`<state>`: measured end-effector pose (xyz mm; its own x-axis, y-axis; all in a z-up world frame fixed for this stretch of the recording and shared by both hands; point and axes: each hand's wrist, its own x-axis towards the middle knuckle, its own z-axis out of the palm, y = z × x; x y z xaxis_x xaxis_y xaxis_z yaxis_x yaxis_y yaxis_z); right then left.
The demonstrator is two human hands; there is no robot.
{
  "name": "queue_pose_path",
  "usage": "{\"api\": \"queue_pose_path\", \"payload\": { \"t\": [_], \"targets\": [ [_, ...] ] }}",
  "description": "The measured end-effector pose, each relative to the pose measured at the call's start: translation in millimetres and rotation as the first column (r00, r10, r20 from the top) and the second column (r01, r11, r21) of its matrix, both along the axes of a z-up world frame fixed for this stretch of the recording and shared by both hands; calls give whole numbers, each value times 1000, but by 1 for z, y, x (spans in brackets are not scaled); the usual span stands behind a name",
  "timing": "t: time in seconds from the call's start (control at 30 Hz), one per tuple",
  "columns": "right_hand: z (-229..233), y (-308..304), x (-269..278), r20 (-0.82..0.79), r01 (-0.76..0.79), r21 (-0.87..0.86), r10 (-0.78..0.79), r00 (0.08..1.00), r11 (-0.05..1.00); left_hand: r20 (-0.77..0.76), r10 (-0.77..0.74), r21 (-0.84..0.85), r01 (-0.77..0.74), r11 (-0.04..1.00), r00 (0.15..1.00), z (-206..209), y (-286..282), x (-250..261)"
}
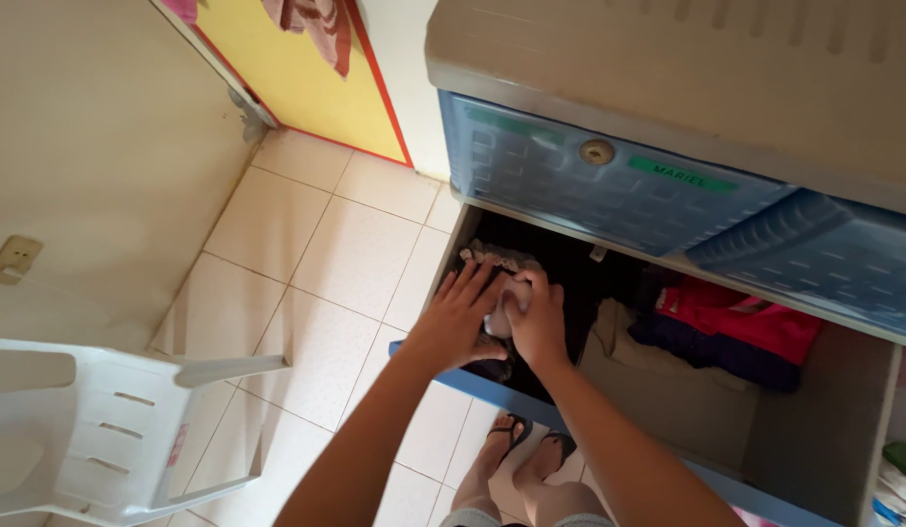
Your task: Folding various items of clothing on an ironing board and placing them into a dresser drawer.
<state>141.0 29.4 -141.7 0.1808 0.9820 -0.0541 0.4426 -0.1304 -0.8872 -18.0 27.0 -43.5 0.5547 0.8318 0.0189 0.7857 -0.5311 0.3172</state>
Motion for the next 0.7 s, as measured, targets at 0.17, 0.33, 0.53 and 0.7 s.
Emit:
{"api": "queue_pose_path", "payload": {
  "t": [0.17,0.33,0.53,0.7],
  "targets": [
    [-6,1,1,-2,-5,0,5,1000,1000,-219,-22,-131,-7,991,976,-10,13,6],
    [-5,-10,20,11,-29,120,28,1000,992,-274,19,-90,-45,995,961,-21,13,11],
    [-8,-7,43,10,-25,416,23,1000,909,-237,82,-61,-99,993,968,-6,3,17],
    [-9,12,49,-84,-24,95,32,996,995,-118,84,3,-84,996,990,-25,-17,25]
  ]
}}
